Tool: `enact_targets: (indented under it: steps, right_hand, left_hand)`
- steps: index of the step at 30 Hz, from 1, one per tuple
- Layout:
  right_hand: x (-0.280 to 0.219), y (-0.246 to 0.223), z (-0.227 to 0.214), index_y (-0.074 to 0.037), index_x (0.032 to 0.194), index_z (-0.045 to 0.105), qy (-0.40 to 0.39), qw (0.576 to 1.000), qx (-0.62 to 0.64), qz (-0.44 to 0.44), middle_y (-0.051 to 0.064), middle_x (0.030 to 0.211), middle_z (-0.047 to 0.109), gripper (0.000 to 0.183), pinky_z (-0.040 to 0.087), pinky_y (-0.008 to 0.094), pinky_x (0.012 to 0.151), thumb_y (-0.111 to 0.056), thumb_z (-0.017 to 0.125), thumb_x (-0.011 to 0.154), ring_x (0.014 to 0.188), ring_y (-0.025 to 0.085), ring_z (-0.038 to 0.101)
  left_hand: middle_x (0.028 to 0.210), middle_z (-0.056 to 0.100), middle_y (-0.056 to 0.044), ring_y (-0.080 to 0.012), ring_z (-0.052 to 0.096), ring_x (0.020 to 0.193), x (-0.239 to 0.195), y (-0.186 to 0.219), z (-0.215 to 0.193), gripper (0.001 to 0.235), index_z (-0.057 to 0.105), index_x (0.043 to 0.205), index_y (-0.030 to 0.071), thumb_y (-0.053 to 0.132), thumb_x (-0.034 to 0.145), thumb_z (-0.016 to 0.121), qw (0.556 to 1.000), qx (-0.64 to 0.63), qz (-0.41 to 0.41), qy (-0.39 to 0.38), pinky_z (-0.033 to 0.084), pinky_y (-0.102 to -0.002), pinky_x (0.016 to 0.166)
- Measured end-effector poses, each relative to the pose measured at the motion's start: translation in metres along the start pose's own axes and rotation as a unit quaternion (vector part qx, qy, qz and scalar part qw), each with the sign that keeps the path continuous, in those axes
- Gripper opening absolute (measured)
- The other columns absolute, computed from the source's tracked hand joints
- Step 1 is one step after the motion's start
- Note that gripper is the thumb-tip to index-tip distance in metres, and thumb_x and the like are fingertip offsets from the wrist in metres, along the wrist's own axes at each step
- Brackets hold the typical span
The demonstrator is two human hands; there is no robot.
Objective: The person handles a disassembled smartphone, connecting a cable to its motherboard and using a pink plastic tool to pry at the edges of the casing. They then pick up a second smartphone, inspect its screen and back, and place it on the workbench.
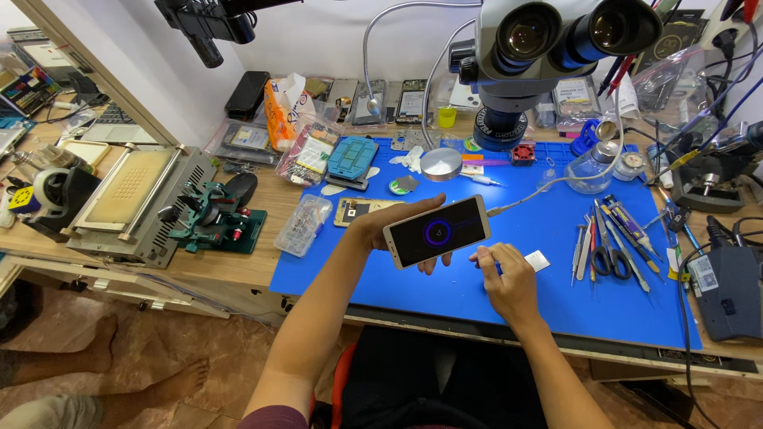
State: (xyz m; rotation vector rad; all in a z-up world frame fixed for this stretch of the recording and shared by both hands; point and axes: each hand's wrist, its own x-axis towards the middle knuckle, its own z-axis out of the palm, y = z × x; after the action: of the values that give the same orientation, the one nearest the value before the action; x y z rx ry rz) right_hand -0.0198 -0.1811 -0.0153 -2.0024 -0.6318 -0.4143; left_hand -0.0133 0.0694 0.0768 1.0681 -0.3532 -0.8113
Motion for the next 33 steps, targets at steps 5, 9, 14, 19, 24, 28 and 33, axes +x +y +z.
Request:
enact_targets:
  steps: [5,9,14,19,24,28,33]
  right_hand:
    - [0.002,-0.006,0.002,-0.018,0.078,0.071,-0.046,0.998,-0.044,-0.022,0.0,0.07,0.069,0.033,0.056,0.035,0.078,-0.033,0.064,0.106,0.075,0.022,0.068]
    - [0.001,-0.003,0.002,-0.016,0.079,0.072,-0.057,0.996,-0.056,-0.03,0.003,0.071,0.068,0.03,0.056,0.035,0.079,-0.032,0.067,0.105,0.078,0.024,0.069]
    - [0.0,-0.006,0.001,-0.015,0.08,0.073,-0.06,0.996,-0.059,-0.022,0.003,0.073,0.07,0.03,0.056,0.036,0.081,-0.033,0.068,0.104,0.081,0.024,0.07]
    - [0.0,-0.004,0.001,-0.017,0.08,0.073,-0.079,0.995,-0.065,-0.009,0.002,0.073,0.07,0.03,0.056,0.034,0.081,-0.034,0.068,0.104,0.082,0.022,0.07]
    - [0.0,-0.004,0.001,-0.017,0.082,0.074,-0.079,0.995,-0.063,-0.003,0.003,0.074,0.071,0.03,0.057,0.035,0.081,-0.035,0.068,0.104,0.083,0.024,0.071]
    - [0.0,-0.004,0.001,-0.016,0.081,0.073,-0.078,0.994,-0.072,-0.005,0.003,0.073,0.07,0.03,0.056,0.035,0.081,-0.036,0.068,0.103,0.083,0.023,0.071]
    - [0.0,-0.001,0.002,-0.018,0.081,0.073,-0.074,0.995,-0.071,-0.012,0.003,0.073,0.07,0.028,0.057,0.034,0.08,-0.036,0.07,0.102,0.083,0.023,0.07]
  left_hand:
    - [0.073,0.072,-0.031,-0.0339,0.076,0.056,-0.003,0.021,0.014,0.094,0.071,0.098,-0.015,0.072,0.105,0.038,1.0,0.029,-0.007,-0.009,0.065,-0.039,0.053]
    - [0.068,0.071,-0.028,-0.0333,0.074,0.05,-0.009,0.029,0.019,0.091,0.072,0.09,-0.012,0.072,0.104,0.041,0.998,0.058,-0.011,0.023,0.063,-0.041,0.049]
    - [0.066,0.07,-0.024,-0.0295,0.072,0.047,-0.024,0.058,0.041,0.084,0.072,0.088,-0.007,0.071,0.103,0.043,0.994,0.083,-0.013,0.062,0.061,-0.037,0.045]
    - [0.068,0.07,-0.025,-0.0316,0.073,0.05,-0.039,0.08,0.056,0.079,0.071,0.089,-0.008,0.069,0.098,0.052,0.99,0.086,-0.019,0.111,0.061,-0.04,0.048]
    - [0.068,0.07,-0.025,-0.0318,0.074,0.05,-0.046,0.087,0.057,0.078,0.071,0.089,-0.008,0.068,0.098,0.052,0.988,0.089,-0.029,0.126,0.062,-0.039,0.047]
    - [0.069,0.07,-0.025,-0.0318,0.074,0.051,-0.049,0.093,0.063,0.079,0.071,0.09,-0.008,0.068,0.097,0.052,0.987,0.091,-0.039,0.123,0.062,-0.039,0.048]
    - [0.069,0.07,-0.025,-0.0313,0.074,0.05,-0.05,0.095,0.066,0.079,0.071,0.089,-0.007,0.069,0.097,0.052,0.984,0.106,-0.048,0.132,0.062,-0.038,0.048]
